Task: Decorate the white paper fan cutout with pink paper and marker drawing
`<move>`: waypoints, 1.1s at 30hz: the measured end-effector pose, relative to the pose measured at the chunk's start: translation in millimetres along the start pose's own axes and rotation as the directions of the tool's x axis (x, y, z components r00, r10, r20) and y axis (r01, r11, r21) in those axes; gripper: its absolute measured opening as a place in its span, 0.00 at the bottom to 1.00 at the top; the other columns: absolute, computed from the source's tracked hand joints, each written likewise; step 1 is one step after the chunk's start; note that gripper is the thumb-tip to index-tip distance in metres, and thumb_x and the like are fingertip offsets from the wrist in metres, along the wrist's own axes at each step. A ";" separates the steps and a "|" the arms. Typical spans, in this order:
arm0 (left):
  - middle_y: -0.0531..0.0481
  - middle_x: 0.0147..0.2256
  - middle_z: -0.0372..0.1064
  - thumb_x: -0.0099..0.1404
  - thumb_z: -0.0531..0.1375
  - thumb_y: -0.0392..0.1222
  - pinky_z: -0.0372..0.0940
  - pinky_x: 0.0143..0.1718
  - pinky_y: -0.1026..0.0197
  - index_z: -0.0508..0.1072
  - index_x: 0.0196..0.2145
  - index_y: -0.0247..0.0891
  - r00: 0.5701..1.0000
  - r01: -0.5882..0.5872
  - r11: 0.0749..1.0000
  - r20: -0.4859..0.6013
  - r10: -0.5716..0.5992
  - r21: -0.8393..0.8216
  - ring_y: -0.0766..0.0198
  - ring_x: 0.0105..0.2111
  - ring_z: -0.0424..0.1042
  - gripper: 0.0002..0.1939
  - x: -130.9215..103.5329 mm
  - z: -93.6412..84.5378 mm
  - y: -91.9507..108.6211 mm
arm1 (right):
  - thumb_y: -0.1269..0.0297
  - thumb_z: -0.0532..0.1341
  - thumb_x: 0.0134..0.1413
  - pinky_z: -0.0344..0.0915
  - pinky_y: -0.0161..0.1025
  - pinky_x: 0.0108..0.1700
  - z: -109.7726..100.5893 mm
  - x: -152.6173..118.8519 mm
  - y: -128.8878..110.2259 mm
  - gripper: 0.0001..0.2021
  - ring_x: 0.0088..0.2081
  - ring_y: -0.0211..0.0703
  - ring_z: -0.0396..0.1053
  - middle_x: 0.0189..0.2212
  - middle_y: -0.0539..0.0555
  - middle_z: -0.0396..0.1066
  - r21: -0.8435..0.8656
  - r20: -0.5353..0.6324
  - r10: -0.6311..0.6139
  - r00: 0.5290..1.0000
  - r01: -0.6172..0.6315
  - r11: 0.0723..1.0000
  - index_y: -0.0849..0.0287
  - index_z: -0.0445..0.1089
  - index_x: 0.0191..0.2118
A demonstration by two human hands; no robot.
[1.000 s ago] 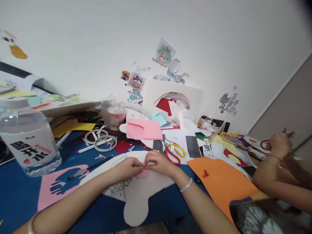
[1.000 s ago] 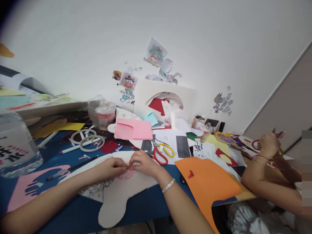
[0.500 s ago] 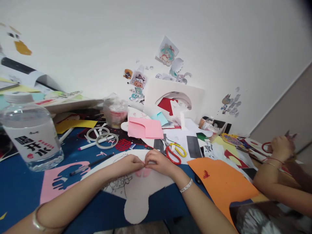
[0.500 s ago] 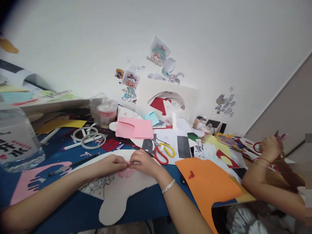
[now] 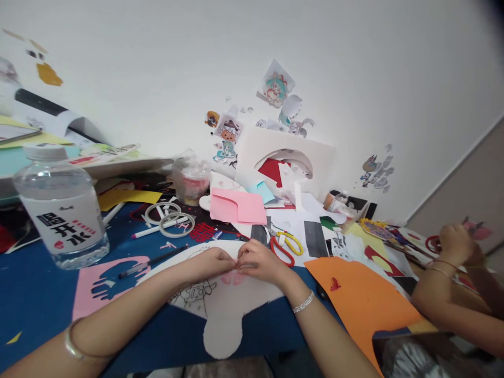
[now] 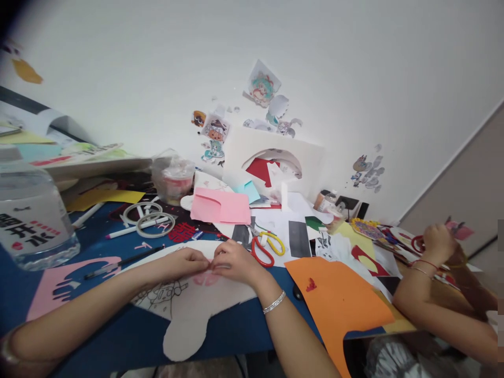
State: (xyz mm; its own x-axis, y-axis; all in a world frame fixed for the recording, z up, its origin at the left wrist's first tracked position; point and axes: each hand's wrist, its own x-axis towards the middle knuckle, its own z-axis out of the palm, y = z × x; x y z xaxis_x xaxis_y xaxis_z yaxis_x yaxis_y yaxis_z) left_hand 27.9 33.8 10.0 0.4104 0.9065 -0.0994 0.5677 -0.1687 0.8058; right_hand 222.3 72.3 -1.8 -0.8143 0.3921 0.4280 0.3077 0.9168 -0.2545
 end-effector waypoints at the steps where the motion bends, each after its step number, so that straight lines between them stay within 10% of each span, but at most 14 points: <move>1: 0.58 0.16 0.47 0.53 0.52 0.54 0.42 0.22 0.63 0.58 0.16 0.39 1.000 -0.003 1.000 -0.002 0.003 -0.002 0.68 0.19 0.48 0.18 0.2 0.1 -0.2 | 0.65 0.62 0.51 0.60 0.39 0.42 -1.0 -0.3 -0.4 0.02 0.38 0.40 0.62 0.34 0.52 0.67 -0.015 0.003 -0.001 1.000 0.001 1.000 0.55 0.72 0.31; 17: 0.58 0.16 0.54 0.52 0.53 0.51 0.41 0.18 0.65 0.75 0.27 0.34 0.997 0.047 0.988 -0.058 -0.056 -0.146 0.71 0.17 0.47 0.18 -4.4 -7.3 2.1 | 0.70 0.61 0.49 0.61 0.39 0.42 -2.8 -2.6 -4.8 0.04 0.37 0.40 0.63 0.31 0.52 0.68 0.103 -0.143 0.039 0.989 -0.024 0.994 0.57 0.67 0.26; 33: 0.57 0.17 0.59 0.49 0.55 0.53 0.41 0.15 0.66 0.75 0.29 0.32 0.987 0.083 0.959 -0.112 -0.116 -0.270 0.73 0.14 0.48 0.20 6.4 -5.9 -15.0 | 0.68 0.60 0.51 0.60 0.42 0.44 1.2 -1.7 -4.6 0.05 0.36 0.39 0.66 0.32 0.52 0.70 0.102 -0.040 -0.007 0.999 0.011 0.995 0.56 0.74 0.30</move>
State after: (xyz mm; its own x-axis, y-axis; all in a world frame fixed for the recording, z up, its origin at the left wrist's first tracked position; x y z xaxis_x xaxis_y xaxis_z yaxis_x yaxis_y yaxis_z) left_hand 17.8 44.4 0.7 0.2591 0.9575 -0.1266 0.3860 0.0174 0.9223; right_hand 221.6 67.3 -2.4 -0.7963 0.3881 0.4640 0.2465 0.9086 -0.3370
